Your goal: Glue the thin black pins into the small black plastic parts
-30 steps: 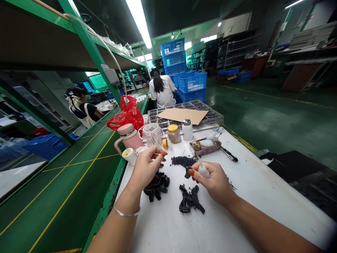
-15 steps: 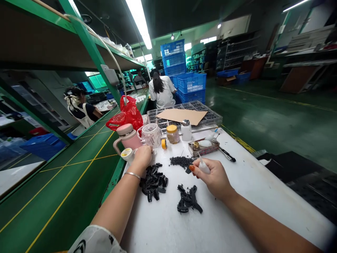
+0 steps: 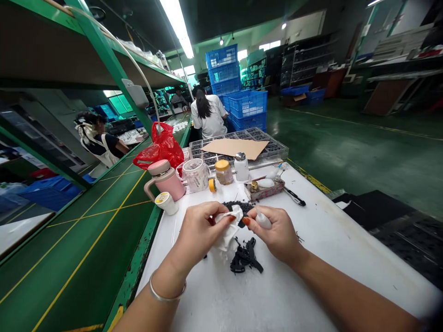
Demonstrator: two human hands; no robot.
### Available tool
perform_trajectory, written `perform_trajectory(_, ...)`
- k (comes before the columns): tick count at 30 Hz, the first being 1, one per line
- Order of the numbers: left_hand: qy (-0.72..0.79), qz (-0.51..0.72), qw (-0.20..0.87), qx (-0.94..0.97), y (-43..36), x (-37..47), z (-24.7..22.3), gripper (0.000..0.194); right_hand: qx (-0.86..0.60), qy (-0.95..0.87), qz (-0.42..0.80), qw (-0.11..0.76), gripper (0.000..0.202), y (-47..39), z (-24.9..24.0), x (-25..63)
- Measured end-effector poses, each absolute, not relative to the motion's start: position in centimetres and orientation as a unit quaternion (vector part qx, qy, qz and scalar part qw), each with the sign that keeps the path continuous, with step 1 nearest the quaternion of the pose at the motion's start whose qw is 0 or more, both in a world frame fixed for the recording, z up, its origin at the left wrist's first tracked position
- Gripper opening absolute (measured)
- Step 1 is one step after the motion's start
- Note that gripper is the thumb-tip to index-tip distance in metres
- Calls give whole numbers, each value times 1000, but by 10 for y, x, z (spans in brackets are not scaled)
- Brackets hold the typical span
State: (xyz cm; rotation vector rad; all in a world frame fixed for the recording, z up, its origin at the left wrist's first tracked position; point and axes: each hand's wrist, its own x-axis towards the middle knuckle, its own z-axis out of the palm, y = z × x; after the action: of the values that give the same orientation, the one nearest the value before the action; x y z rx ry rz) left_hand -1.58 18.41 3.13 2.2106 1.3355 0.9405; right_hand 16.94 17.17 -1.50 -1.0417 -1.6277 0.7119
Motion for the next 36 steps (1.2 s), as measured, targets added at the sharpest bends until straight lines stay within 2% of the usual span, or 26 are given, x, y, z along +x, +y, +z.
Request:
perform_trajectory(6,437,341,55,831,181,-13,28,10,-422,-664,346,512,27,172,-17,170)
perform_trajectory(13,497,492,64,712,196,-38,35,10,-354,-503,568,548,26,182,-23,175)
perform_trajectory(17,511,544,-19,665,232,-64,37,14,-307,-414,656,552,25,185,-25,174)
perform_trajectory(20,528,447,-96,716,257,-81,39,16,-283,-360,692,559,23,186,-26,174)
perform_trajectory(23,542,296,-129,776,262,-87,39,23,-264,-288,721,572,22,187,-26,175)
perform_trajectory(25,540,260,-138,788,256,-83,37,22,-234,-250,751,564,22,188,-24,177)
perform_trajectory(31,520,243,-42,818,231,-61,26,16,-145,-194,833,497,24,190,-21,183)
perform_trajectory(36,520,168,8,838,238,-46,0,19,-125,-184,846,485,21,190,-20,184)
